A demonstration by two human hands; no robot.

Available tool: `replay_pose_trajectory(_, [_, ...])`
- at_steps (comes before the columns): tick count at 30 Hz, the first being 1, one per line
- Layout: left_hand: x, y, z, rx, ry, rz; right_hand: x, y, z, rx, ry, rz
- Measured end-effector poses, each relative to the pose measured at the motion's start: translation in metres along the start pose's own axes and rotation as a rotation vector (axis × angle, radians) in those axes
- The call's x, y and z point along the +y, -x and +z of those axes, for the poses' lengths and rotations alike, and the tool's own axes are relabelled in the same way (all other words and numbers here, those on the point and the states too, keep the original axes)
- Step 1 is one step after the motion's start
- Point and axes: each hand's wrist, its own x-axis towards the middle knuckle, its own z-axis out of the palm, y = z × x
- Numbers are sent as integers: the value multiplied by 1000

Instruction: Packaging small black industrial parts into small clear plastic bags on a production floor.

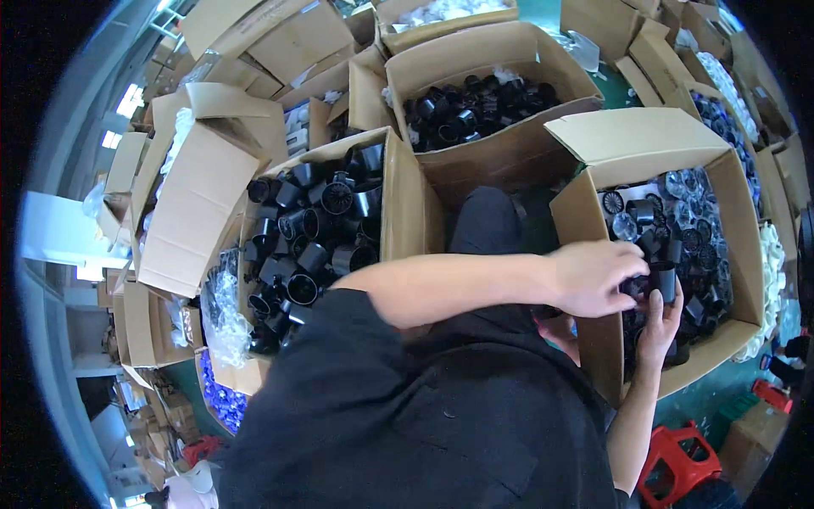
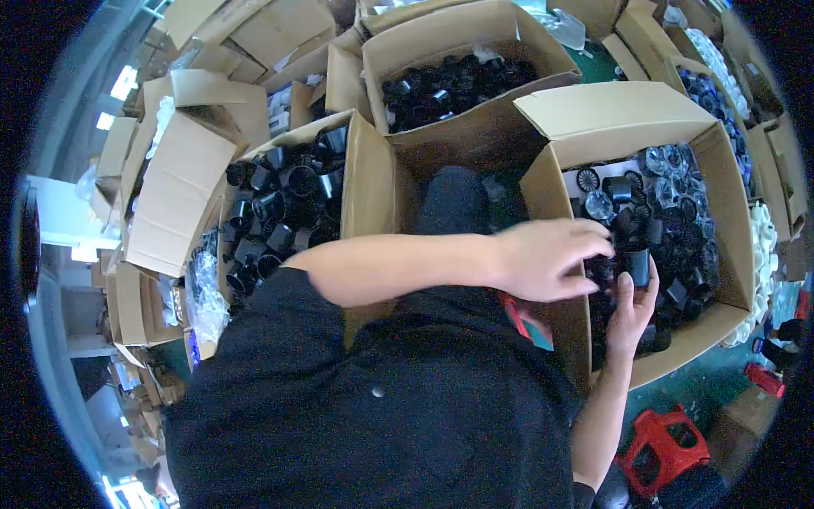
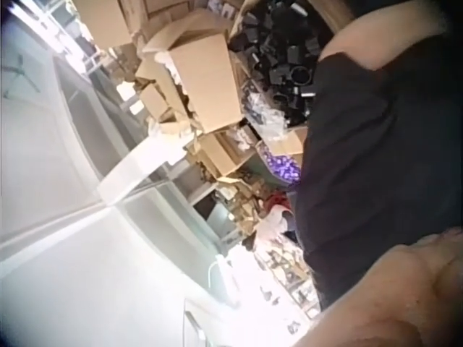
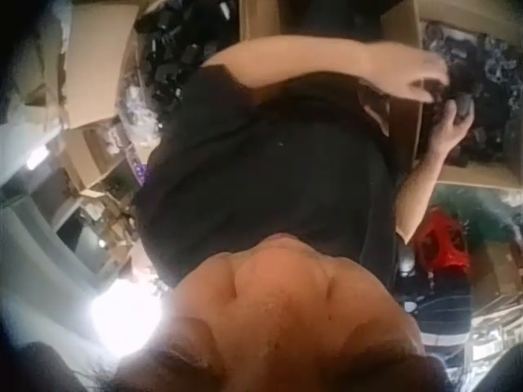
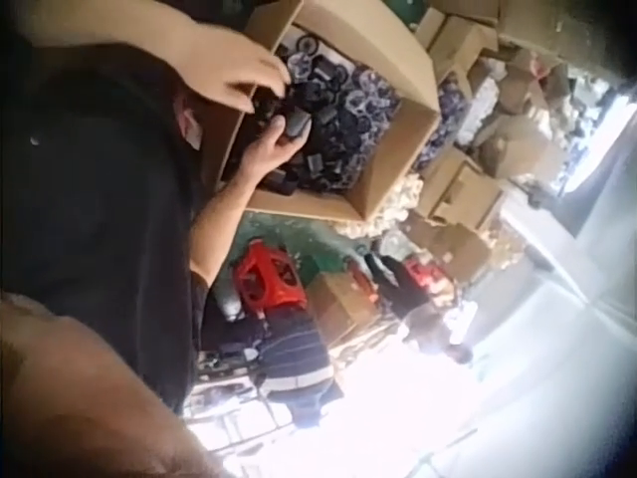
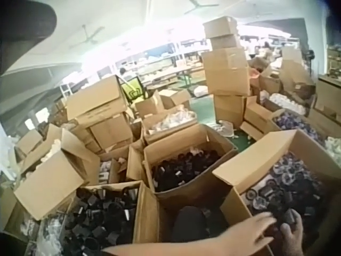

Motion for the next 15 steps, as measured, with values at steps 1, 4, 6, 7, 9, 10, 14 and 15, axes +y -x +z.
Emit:
replay_pose_trajectory(1, [-2, 14, -22, 8, -62, 23, 1, 0, -1, -2, 9, 17])
replay_pose_trajectory(4, [-14, 65, -91, 117, -283, -92, -2, 0, -1, -7, 26, 48])
replay_pose_trajectory(6, [-34, 106, -127, 313, -522, -162, -5, 0, 1, 17, -10, 60])
replay_pose_trajectory(7, [-29, 124, -145, 357, -538, -359, -5, 1, 1, 36, -28, 69])
replay_pose_trajectory(9, [-40, 168, -171, 400, -764, -519, -3, 2, 3, 69, -55, 89])
replay_pose_trajectory(10, [-49, 191, -181, 412, -831, -633, -4, 2, 4, 60, -59, 96])
replay_pose_trajectory(14, [-65, 253, -187, 224, -923, -659, -5, -1, 4, 48, -80, 115])
replay_pose_trajectory(15, [-64, 258, -186, 237, -968, -640, -6, 0, 5, 47, -91, 120])
